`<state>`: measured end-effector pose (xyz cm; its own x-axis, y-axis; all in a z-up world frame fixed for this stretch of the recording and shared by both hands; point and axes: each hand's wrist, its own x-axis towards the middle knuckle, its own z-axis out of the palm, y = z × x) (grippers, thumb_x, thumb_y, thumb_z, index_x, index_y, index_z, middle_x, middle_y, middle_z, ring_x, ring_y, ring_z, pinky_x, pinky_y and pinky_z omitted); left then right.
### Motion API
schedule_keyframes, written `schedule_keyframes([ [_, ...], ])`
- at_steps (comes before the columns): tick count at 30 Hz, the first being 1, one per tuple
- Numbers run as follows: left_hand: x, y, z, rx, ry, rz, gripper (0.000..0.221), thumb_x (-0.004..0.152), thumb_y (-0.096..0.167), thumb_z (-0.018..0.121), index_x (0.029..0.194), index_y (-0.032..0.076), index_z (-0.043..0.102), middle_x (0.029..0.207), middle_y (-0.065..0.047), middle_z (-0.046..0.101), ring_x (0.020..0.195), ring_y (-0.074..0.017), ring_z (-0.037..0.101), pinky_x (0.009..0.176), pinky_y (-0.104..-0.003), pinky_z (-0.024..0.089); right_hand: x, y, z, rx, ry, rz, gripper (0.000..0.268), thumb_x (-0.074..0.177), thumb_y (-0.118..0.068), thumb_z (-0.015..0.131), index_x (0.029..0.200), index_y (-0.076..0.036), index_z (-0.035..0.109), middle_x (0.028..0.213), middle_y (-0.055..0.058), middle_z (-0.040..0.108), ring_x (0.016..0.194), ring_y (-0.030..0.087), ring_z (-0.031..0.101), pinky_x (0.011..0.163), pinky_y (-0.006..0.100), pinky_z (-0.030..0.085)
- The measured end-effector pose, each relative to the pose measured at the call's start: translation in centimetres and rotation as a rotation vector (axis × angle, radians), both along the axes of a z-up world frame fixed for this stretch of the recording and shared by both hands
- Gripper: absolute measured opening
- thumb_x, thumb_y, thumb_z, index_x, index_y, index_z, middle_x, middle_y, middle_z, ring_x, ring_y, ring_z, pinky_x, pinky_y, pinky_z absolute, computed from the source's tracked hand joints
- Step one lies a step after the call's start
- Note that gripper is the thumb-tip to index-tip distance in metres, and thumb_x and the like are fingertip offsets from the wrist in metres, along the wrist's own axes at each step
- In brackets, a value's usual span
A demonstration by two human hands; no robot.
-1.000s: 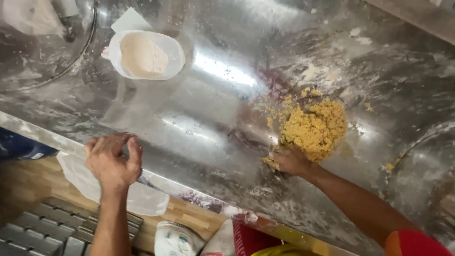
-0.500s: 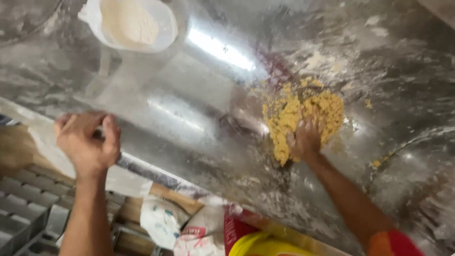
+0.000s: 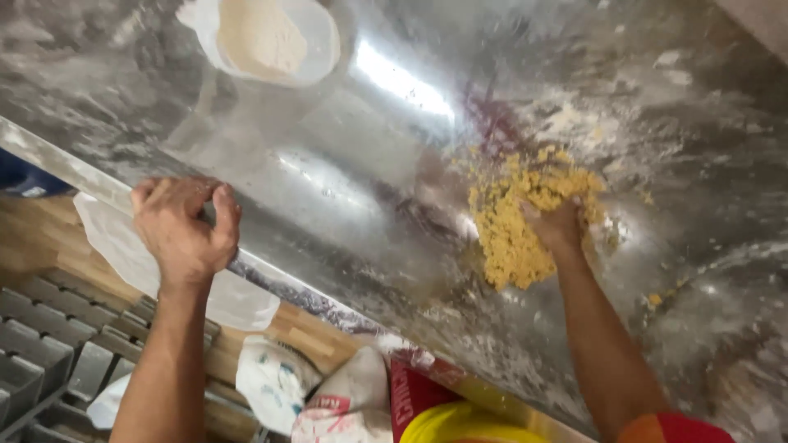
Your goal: The person is manually kneading a large batch of dough on a stainless steel surface, folding and pressing it to develop its structure.
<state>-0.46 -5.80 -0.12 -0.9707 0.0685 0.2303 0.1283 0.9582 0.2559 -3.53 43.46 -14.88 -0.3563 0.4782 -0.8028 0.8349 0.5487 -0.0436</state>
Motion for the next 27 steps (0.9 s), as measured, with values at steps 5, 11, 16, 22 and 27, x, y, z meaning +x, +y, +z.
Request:
schedule_keyframes([
  [5,-0.7,0.2,0.2,0.034,0.042,-0.006,0.046,0.111,0.023,0.05,0.071,0.014,0.07,0.077,-0.002,0.072,0.072,-0.0271,0.065,0.09,-0.041,0.036,-0.9,-1.3,-0.9,0.051,-0.132,0.129,0.135,0.08,-0.062,0.079,0.163,-0.007,-0.014,0.172,0.022,0.004,0.156,0.048,0.008,0.125,0.06,0.018],
  [11,0.1,-1.6,-1.7,0.066,0.012,-0.004,0.03,0.105,0.031,0.062,0.082,0.015,0.074,0.078,-0.009,0.072,0.076,-0.0322,0.069,0.09,-0.045,0.04,0.5,-2.1,1.8,0.085,0.18,0.237,0.105,0.092,-0.055,0.077,0.163,0.001,0.023,0.154,0.034,0.043,0.139,0.055,0.044,0.111,0.071,0.036],
  [16,-0.3,-2.4,-2.2,0.051,0.078,0.01,0.032,0.101,0.032,0.058,0.076,0.017,0.073,0.077,-0.005,0.073,0.076,-0.0292,0.069,0.09,-0.042,0.039,0.6,-0.5,2.2,0.088,0.335,0.285,0.101,0.081,-0.04,0.088,0.16,-0.004,0.035,0.147,0.032,0.052,0.134,0.05,0.051,0.109,0.065,0.043],
  [22,-0.3,-2.3,-2.7,0.054,0.059,0.015,0.032,0.101,0.035,0.057,0.079,0.019,0.075,0.078,-0.002,0.073,0.076,-0.0255,0.07,0.095,-0.04,0.039,8.4,7.4,-8.1,0.307,0.764,0.731,0.07,0.077,-0.004,0.073,0.135,0.024,0.048,0.127,0.045,0.054,0.123,0.059,0.053,0.116,0.061,0.028],
  [27,0.1,-1.9,-2.2,0.01,0.042,0.015,0.031,0.1,0.036,0.058,0.08,0.019,0.075,0.078,-0.003,0.073,0.076,-0.0257,0.07,0.095,-0.041,0.04,8.4,7.4,-2.8,0.34,0.431,1.07,0.083,0.073,-0.029,0.07,0.145,0.008,0.058,0.149,0.032,0.052,0.131,0.052,0.055,0.125,0.062,0.021],
])
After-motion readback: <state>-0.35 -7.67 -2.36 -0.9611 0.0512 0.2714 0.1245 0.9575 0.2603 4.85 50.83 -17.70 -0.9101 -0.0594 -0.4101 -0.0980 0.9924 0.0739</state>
